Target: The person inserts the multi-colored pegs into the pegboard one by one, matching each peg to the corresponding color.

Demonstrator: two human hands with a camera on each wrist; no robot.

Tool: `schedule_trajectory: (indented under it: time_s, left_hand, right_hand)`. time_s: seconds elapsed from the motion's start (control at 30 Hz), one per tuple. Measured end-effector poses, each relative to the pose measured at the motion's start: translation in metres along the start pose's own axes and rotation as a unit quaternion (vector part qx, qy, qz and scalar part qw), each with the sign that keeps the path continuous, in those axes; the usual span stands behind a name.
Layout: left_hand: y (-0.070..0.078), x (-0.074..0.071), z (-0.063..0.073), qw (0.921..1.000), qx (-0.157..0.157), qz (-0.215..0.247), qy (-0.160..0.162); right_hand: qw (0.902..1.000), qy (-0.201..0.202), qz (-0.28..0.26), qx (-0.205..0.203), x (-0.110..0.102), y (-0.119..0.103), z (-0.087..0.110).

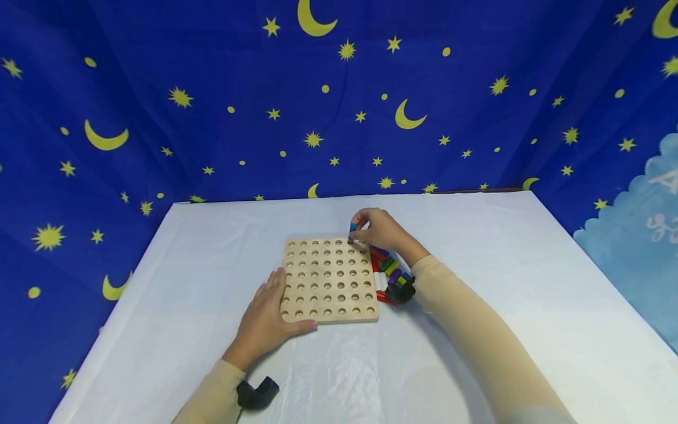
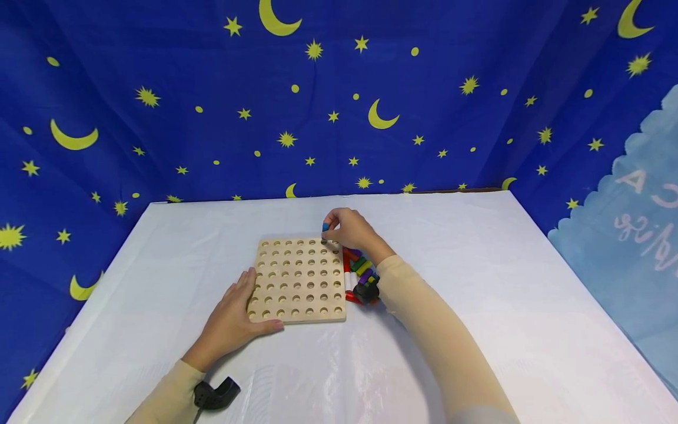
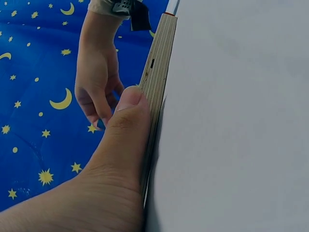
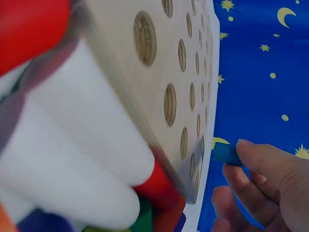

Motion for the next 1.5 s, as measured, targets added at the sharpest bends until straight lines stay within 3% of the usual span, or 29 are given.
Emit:
schedule_trajectory:
  time_s: [0.63,0.93,1.07,1.27,1.5]
  left_hand:
    - [0.0,-0.001,0.0,0.9999,0.007,-0.006,0.007]
    - [0.001,0.0,0.0,1.0,0.0,-0.007,-0.001]
    - [0.002,-0.001,0.0,0.9999,-0.004,-0.01,-0.002]
    - [0.003,-0.003,0.0,0.9999,0.0,-0.01,0.0]
    - [0.002,0.0,-0.001,1.0,0.002,-0.007,0.001]
  right_hand:
    - [0.9968,-0.022,0.07,0.031,0.004,-0.008,-0.003]
    - [0.9963,-0.022,0.071,0.043,0.0,-0.006,0.003]
    - [0.9974,-0.01,0.054,0.048,-0.01,0.002,0.02]
    - [0.9981,-0.002,0.042,0.046,-0.025,0.023,0.064]
    - [0.996,-0.047,0.051,0.056,-0.028,0.054,0.11]
Point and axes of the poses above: each hand's wrist, its own z-axis away from the middle knuckle, its own x-axis out of the palm, y = z × x, the point moved 2 cm from there along -z, towards the middle knuckle, and after that the axes turned 10 degrees about -y, right-handed, at the moved point
